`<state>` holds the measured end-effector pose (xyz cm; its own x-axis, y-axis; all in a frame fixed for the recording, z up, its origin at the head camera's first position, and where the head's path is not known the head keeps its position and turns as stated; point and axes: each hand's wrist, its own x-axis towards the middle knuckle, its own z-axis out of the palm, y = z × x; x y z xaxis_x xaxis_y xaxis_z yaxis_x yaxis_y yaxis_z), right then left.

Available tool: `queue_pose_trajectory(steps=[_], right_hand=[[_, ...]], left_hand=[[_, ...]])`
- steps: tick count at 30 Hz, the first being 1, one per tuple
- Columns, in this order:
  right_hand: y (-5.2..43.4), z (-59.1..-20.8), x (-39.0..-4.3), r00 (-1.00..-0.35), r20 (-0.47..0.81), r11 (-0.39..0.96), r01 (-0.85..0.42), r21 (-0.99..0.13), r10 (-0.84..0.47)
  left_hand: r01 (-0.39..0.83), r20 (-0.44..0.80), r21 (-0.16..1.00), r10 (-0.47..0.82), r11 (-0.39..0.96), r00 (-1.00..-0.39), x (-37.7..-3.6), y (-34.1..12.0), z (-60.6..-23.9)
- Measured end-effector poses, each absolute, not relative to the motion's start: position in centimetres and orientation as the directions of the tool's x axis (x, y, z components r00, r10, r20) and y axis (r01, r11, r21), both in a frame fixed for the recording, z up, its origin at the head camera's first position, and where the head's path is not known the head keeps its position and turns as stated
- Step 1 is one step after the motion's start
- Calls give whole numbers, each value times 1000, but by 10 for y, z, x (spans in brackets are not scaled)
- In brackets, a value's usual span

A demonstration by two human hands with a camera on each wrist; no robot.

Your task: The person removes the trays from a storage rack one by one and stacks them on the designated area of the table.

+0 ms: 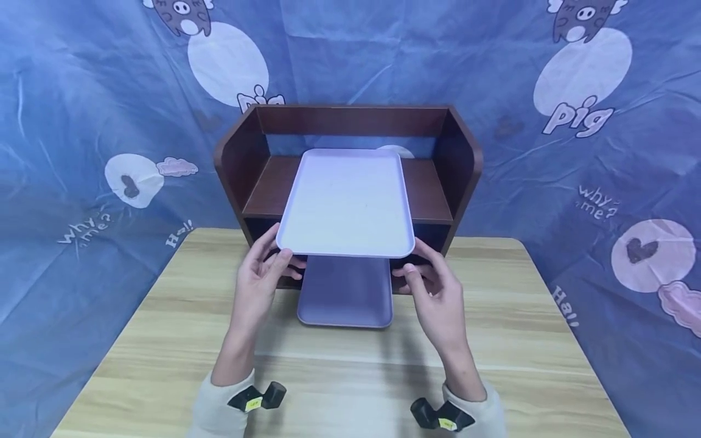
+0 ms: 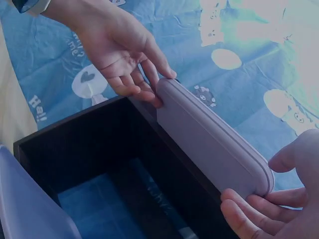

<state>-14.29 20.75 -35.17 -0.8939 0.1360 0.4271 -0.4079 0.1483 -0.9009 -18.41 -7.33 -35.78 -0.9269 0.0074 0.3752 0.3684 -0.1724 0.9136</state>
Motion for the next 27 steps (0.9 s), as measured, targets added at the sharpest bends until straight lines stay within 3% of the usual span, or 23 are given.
queue_pose_trajectory(steps=[16, 24, 27], right_hand=[[190, -366, -147, -905, 425, 103, -423, -900, 0], [185, -371, -135, -940, 337, 273, -338, -901, -54], [191, -372, -114, -951, 262, 342, -303, -889, -162]], left_hand=[[326, 331, 937, 23, -124, -943, -187, -99, -373], [310, 314, 946, 35, -99, -949, -180, -109, -372], [339, 343, 935, 19, -108, -939, -178, -109, -365]])
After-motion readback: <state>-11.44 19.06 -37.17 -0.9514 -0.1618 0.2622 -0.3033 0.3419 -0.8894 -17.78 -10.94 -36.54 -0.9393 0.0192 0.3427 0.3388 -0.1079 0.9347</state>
